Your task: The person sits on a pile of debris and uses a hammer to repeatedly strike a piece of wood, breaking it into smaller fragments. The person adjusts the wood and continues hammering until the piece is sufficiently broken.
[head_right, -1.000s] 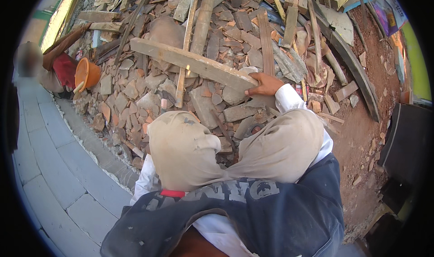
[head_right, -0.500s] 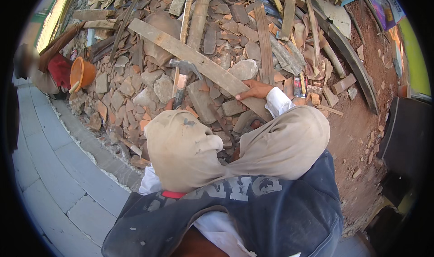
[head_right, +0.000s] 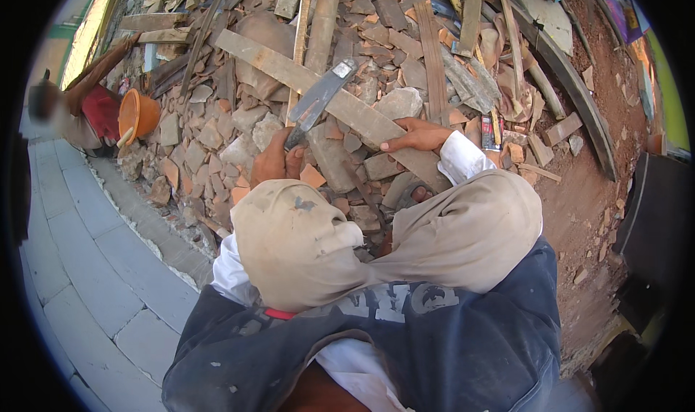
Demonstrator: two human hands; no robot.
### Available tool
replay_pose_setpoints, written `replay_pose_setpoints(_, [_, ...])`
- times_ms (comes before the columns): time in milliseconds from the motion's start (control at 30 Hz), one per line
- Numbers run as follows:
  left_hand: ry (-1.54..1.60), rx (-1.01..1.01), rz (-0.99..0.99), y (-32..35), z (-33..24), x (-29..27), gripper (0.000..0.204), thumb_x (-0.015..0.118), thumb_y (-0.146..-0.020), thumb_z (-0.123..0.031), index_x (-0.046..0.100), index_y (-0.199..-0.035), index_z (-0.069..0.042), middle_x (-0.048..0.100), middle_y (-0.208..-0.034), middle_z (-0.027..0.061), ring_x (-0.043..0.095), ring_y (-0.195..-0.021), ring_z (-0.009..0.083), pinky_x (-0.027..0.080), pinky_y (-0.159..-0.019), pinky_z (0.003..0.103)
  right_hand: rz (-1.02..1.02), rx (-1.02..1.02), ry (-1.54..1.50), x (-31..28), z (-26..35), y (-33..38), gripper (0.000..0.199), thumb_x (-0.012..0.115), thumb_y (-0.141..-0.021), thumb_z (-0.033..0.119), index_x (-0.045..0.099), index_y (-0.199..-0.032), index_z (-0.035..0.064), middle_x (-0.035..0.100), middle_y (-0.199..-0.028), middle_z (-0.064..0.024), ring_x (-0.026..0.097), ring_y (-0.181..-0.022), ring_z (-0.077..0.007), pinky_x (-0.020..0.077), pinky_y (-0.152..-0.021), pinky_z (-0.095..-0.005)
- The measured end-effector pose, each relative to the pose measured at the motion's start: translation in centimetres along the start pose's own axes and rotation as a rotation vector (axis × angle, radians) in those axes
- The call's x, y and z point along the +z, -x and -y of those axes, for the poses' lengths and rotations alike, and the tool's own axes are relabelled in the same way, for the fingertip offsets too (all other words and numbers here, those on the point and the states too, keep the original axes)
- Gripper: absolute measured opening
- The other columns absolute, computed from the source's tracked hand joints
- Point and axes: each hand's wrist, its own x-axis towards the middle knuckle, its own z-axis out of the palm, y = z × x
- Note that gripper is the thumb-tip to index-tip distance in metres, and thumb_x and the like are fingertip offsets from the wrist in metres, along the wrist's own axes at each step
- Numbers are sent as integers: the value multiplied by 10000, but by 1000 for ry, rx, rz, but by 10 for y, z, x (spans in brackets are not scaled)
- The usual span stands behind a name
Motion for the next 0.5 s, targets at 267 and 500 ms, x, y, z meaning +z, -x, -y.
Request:
replay_pose_setpoints(267, [-204,-250,162,-6,86,8,246,516,-1052,-288,518,-1106,-48,626,-719,285,606,-680,518,452,-562,547,-45,-38,198,-16,12,4,696,808,-827,441,594,-1316,-6,695,-1122,-129,676,-982,-218,541,-848,-351])
replay_pose_setpoints(500, [-10,-64,-176,2,35,-3,297,533,-1044,-304,560,-1146,-26,626,-723,287,627,-703,520,467,-572,526,-16,-3,271,-18,15,1,746,790,-812,514,608,-1312,-8,690,-1159,-134,673,-1005,-229,526,-876,-360])
